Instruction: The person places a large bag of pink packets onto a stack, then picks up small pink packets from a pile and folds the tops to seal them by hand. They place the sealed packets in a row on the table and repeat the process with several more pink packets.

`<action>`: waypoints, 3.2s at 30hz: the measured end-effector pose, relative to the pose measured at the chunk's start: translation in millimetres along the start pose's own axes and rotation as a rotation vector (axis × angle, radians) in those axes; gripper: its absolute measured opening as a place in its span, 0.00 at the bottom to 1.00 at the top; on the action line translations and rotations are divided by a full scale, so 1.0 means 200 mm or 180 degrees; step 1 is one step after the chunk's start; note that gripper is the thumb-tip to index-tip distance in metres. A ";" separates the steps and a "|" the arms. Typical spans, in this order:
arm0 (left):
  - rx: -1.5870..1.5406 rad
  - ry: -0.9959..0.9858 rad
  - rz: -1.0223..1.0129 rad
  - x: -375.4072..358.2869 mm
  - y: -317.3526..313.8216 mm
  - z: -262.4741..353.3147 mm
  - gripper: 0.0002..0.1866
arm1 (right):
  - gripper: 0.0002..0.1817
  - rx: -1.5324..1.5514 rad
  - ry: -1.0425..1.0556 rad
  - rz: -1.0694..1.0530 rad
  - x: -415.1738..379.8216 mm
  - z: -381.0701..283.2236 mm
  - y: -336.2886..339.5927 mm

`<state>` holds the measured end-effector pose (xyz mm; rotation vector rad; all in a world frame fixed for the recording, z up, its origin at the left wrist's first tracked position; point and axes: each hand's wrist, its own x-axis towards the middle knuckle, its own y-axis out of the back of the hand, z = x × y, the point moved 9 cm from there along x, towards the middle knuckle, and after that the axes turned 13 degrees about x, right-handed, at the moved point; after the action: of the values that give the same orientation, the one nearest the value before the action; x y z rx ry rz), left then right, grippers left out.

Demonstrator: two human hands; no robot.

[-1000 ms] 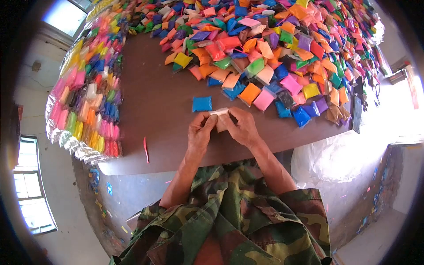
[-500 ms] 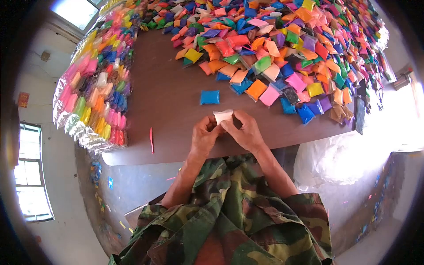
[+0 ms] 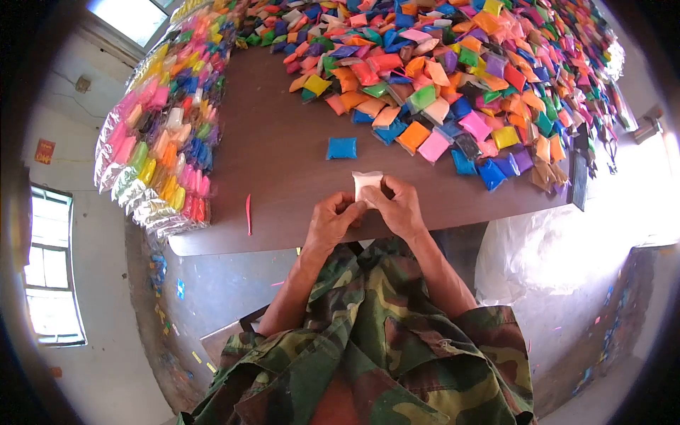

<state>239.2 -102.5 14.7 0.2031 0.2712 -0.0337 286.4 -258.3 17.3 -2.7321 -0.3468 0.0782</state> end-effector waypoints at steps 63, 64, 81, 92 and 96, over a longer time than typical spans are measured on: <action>0.0732 -0.0100 0.0297 0.23 0.10 0.20 0.13 | 0.16 -0.0916 -0.0279 -0.0378 0.04 -0.05 0.02; 0.0745 -0.0027 0.0267 0.24 0.09 0.19 0.13 | 0.15 -0.0835 -0.0294 -0.0295 0.03 -0.06 0.03; -0.0033 0.0061 -0.0405 0.25 0.05 0.08 0.14 | 0.12 -0.0966 -0.0237 -0.0321 0.01 -0.04 0.00; -0.0020 -0.0231 -0.0341 0.17 0.19 0.04 0.14 | 0.14 -0.0504 -0.0454 0.0003 0.01 -0.03 -0.06; -0.0567 -0.0283 -0.0441 0.15 0.17 -0.01 0.14 | 0.14 -0.0628 -0.0522 -0.0130 0.00 -0.02 -0.06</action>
<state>268.5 -69.3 11.4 0.0054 0.1980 -0.1548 283.7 -248.9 26.3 -2.9195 -0.4795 0.2716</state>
